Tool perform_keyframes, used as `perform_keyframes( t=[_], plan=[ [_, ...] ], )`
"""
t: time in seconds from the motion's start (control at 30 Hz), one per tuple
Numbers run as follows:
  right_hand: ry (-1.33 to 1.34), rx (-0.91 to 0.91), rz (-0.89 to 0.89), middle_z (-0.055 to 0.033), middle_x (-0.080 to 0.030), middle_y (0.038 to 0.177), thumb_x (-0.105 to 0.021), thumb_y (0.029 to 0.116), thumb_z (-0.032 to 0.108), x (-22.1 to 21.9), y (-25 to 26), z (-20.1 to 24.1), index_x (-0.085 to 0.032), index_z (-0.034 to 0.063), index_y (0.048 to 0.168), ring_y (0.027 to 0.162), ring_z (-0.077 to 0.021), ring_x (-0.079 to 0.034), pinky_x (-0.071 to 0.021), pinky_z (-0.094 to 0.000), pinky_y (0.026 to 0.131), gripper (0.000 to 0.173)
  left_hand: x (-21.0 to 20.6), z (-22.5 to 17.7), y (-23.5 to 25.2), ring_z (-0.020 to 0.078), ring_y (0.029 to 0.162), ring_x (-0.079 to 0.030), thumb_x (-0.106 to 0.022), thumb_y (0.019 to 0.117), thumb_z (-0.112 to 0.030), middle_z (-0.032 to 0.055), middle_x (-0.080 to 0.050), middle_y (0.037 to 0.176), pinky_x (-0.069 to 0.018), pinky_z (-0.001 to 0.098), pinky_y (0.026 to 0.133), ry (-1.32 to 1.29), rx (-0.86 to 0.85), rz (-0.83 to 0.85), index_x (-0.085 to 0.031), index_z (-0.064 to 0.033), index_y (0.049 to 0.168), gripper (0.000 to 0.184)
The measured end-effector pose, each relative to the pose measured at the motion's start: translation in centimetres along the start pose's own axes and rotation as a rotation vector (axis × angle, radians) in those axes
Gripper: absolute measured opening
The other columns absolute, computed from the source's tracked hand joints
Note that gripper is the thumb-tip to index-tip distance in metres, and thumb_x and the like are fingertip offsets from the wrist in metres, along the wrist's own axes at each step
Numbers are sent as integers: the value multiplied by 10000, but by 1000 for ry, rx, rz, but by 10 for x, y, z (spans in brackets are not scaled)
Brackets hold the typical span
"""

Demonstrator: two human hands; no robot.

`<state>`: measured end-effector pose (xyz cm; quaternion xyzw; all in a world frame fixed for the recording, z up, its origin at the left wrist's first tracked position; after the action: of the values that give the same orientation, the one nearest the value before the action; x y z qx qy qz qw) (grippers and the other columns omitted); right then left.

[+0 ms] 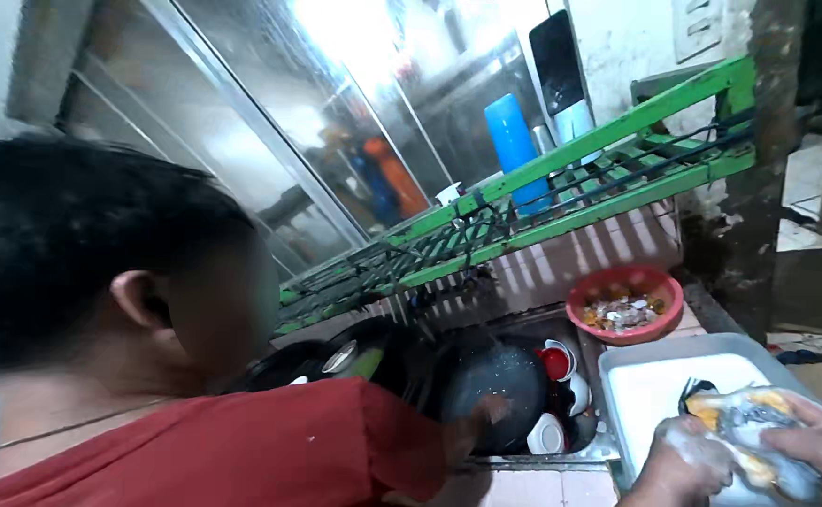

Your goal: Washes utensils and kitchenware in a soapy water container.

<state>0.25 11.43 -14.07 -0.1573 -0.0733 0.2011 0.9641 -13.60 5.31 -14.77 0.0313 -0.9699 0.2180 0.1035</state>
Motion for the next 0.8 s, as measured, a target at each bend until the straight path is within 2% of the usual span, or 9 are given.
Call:
perform_keyframes(
  t=[0.1, 0.2, 0.27, 0.3, 0.43, 0.53, 0.63, 0.7, 0.8],
  plan=[
    [-53, 16, -151, -267, -614, 1218, -637, 911, -118, 9, 5, 21, -534, 25, 1400, 999, -333, -631, -521, -538, 838, 519, 4, 3, -9, 140, 752, -567, -612, 1010, -101, 138, -654, 973, -502, 317, 710, -14, -20, -65, -607, 62, 1266, 303],
    [100, 50, -214, -203, -648, 1114, -608, 942, -70, 27, 15, 24, -560, 82, 1383, 883, -279, -639, -530, -483, 741, 469, 12, 16, -9, 77, 597, -549, -628, 1001, -95, 62, -634, 828, -481, 233, 548, -182, 36, -123, -604, 37, 1241, 275],
    [220, 50, -81, -129, -676, 949, -585, 930, -60, 26, 13, 18, -548, 89, 1350, 739, -195, -675, -583, -359, 618, 447, 15, 21, -8, 93, 534, -581, -616, 1000, -62, 67, -641, 770, -503, 228, 485, -311, 66, -110, -584, 47, 1206, 235],
    [234, 43, 13, -137, -689, 931, -605, 902, -75, 20, 13, 14, -552, 74, 1331, 732, -209, -689, -598, -365, 617, 457, 15, 20, -8, 110, 532, -595, -610, 1001, -54, 78, -648, 762, -515, 242, 481, -343, 71, -106, -588, 56, 1199, 228],
    [90, 8, 42, -159, -712, 1041, -724, 823, -58, -1, 17, 0, -614, 114, 1344, 825, -258, -704, -598, -448, 710, 560, 10, 21, -14, 175, 605, -656, -582, 1017, -81, 130, -669, 791, -565, 293, 525, -466, -59, -205, -598, 88, 1142, 211],
    [100, 40, -20, -153, -706, 1068, -734, 845, -31, -7, 10, 6, -596, 92, 1368, 865, -232, -699, -592, -424, 754, 555, 14, 19, -16, 235, 637, -689, -539, 1040, -77, 184, -678, 844, -596, 346, 536, -539, -140, -369, -563, 112, 1204, 252],
    [63, 44, 8, -129, -704, 1074, -736, 851, -6, -19, 1, 3, -648, 102, 1287, 907, -204, -690, -577, -411, 805, 458, 12, 22, -14, 153, 513, -590, -482, 1083, -135, 110, -608, 721, -522, 273, 457, -466, -88, -356, -575, 77, 1148, 240],
    [-26, 49, 87, -136, -668, 1173, -730, 846, -7, -28, -3, 0, -634, 88, 1288, 993, -213, -671, -561, -416, 868, 463, 8, 30, -12, 111, 479, -536, -427, 1096, -131, 64, -570, 649, -480, 240, 450, -409, -61, -280, -565, 38, 1069, 220],
    [-69, 106, 14, -159, -582, 1352, -756, 856, 9, -16, 8, 2, -652, 55, 1284, 1116, -263, -633, -541, -457, 944, 443, 5, 36, -15, 97, 517, -532, -488, 1074, -96, 68, -582, 730, -475, 223, 471, -377, -18, -287, -568, 60, 1157, 194]
  ],
)
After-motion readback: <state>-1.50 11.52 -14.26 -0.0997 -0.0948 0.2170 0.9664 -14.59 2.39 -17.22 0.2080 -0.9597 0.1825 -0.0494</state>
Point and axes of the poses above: each hand's wrist, its own y-axis towards the middle knuckle, its own x-axis out of the back of the hand, z = x × y, the point moved 5 cm from there along y, towards the middle knuckle
